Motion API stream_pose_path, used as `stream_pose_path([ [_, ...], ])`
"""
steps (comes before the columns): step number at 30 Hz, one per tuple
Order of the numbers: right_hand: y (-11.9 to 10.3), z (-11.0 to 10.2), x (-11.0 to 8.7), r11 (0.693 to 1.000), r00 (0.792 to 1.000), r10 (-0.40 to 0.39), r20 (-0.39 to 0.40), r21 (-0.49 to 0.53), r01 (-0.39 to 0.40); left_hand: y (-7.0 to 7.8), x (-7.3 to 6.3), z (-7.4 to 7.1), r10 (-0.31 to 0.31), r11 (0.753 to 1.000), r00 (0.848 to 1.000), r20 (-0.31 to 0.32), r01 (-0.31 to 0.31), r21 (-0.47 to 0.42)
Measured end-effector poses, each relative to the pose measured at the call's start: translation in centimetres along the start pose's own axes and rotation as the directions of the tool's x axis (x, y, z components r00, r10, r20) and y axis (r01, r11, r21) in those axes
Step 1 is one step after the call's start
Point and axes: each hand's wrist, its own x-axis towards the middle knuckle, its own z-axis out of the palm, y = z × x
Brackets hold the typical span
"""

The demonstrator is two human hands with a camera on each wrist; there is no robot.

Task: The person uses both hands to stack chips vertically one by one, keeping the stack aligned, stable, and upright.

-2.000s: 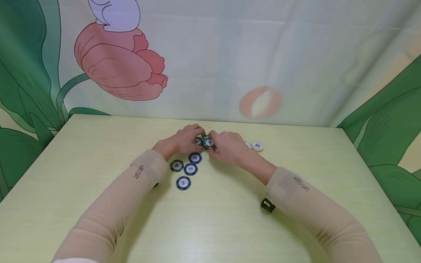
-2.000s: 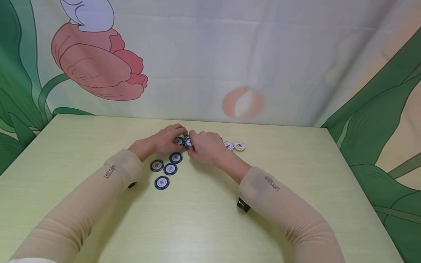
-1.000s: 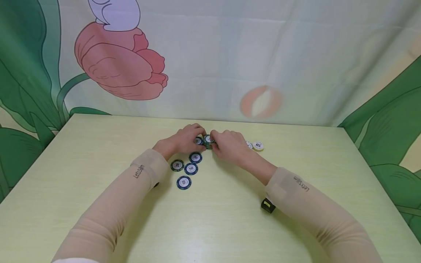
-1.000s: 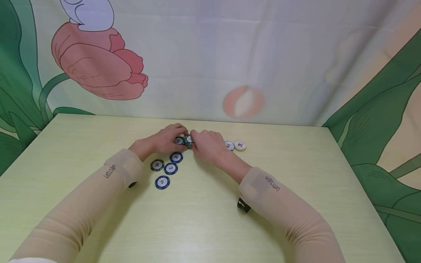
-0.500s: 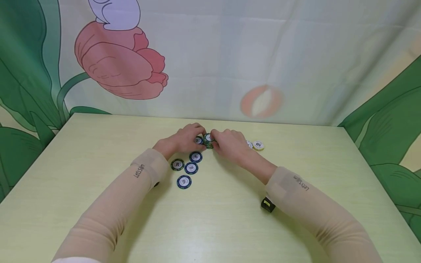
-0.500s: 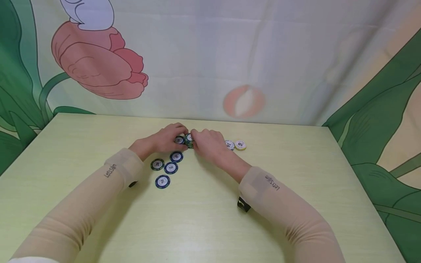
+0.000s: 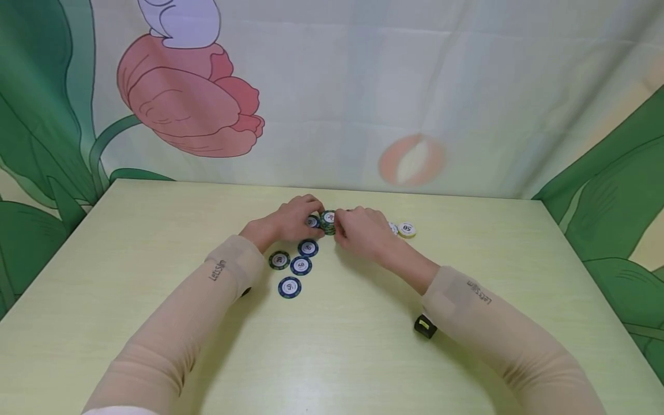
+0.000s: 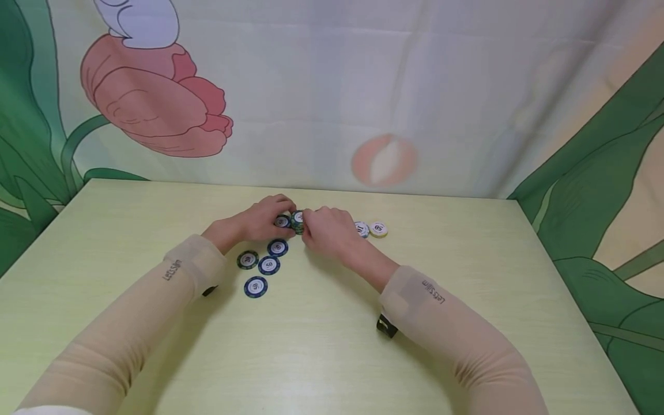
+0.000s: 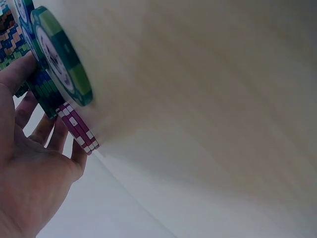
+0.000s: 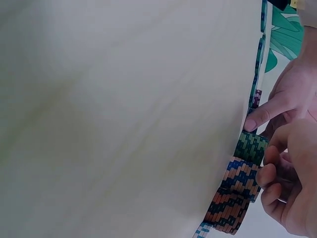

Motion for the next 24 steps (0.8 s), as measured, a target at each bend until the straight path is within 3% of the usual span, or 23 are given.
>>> stream_pose_path([
  [7, -0.1, 0.2, -0.3, 1.0, 1.0, 0.0, 0.019, 0.012, 0.0, -0.5, 0.1, 0.1, 0.018, 0.999, 1.0, 0.018, -0.018, -0.029],
  [24, -1.1, 0.4, -0.4, 0.995, 0.994, -0.097, 0.051, -0.014, 0.098, -1.3, -0.5, -1.2, 0.102, 0.994, 0.992, 0.074, -0.099, -0.048],
])
